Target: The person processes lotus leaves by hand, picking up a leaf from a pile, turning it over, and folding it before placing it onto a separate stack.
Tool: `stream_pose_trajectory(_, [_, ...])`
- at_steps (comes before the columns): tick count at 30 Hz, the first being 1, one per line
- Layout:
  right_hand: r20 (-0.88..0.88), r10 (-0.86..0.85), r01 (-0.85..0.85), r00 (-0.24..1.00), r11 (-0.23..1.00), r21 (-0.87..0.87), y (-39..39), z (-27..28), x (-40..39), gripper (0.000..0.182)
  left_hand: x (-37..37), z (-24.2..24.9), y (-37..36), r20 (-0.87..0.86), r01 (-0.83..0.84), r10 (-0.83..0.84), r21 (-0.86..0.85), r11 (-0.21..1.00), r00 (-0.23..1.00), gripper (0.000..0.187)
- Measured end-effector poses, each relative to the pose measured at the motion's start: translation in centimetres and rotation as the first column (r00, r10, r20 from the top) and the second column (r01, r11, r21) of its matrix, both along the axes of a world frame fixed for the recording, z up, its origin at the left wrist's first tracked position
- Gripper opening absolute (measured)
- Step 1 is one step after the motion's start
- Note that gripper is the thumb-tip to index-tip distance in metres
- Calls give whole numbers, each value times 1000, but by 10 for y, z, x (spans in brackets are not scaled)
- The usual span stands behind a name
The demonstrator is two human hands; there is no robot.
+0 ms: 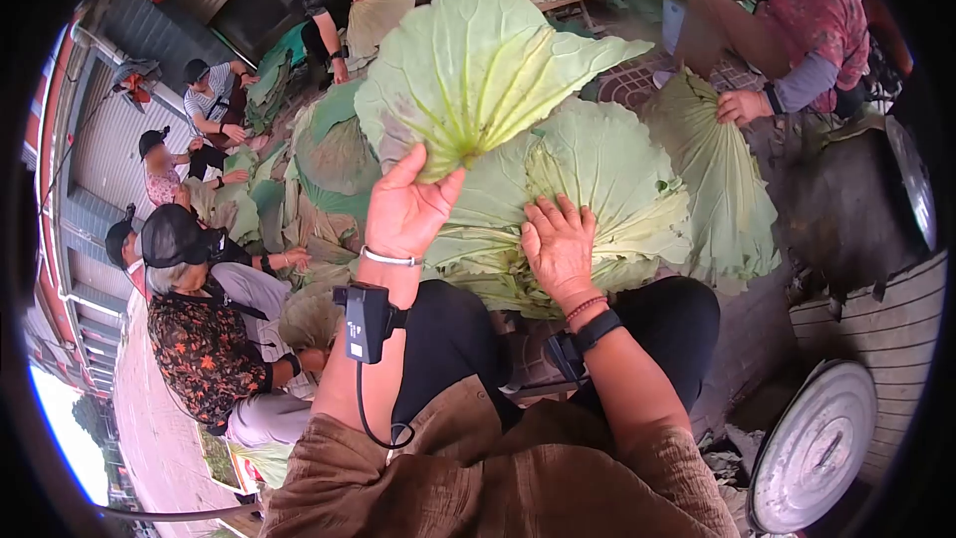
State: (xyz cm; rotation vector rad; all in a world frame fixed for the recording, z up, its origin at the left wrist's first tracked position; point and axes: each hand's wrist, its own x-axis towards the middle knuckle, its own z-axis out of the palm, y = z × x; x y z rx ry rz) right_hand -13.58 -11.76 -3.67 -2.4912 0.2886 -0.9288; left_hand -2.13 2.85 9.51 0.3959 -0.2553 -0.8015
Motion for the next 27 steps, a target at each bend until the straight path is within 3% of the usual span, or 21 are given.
stream_pose_trajectory(1, [-1,11,-11,1000,1000,9,0,2,-1,32,-1,-15,-5,-1,-62,63,170,984,998,26])
stream_pose_trajectory(2, [-2,23,-23,1000,1000,17,0,3,-1,32,-3,-29,-8,-1,-50,51,180,982,999,26])
stream_pose_trajectory(4, [40,4,-5,999,1000,25,-2,5,-1,30,-8,-54,-13,26,-46,38,434,900,999,23])
stream_pose_trajectory(5, [17,18,-18,1000,1000,23,-2,6,-2,29,-12,-64,-14,26,-38,29,440,897,999,23])
stream_pose_trajectory(7, [20,42,-43,999,999,28,-2,10,-3,24,-20,-74,-14,57,-106,91,643,758,994,20])
stream_pose_trajectory(11, [81,40,-43,996,998,40,-4,6,-5,24,-29,-80,-7,-23,-74,131,726,684,991,18])
stream_pose_trajectory(13, [158,34,-86,987,939,332,-4,3,-8,34,-28,-80,-3,-33,-50,115,757,651,993,19])
stream_pose_trajectory(16, [217,-24,-41,976,955,292,-2,15,-8,50,-27,-80,-1,-39,-18,85,813,582,996,22])
stream_pose_trajectory(18, [204,-3,-46,979,971,235,-5,20,-9,47,-26,-80,2,-41,-6,74,840,543,996,24])
stream_pose_trajectory(20, [85,66,-66,994,998,-6,-11,11,-7,41,-27,-79,10,-84,111,-76,853,509,994,29])
stream_pose_trajectory(23, [60,108,-110,992,993,35,-15,7,-6,33,-33,-67,35,-88,154,-154,859,488,984,30])
stream_pose_trajectory(24, [46,117,-119,992,992,31,-13,7,-7,33,-34,-62,49,-104,150,-121,861,487,987,30])
stream_pose_trajectory(27, [14,184,-184,983,982,44,-16,8,-7,35,-32,-57,105,70,-57,3,794,605,998,23])
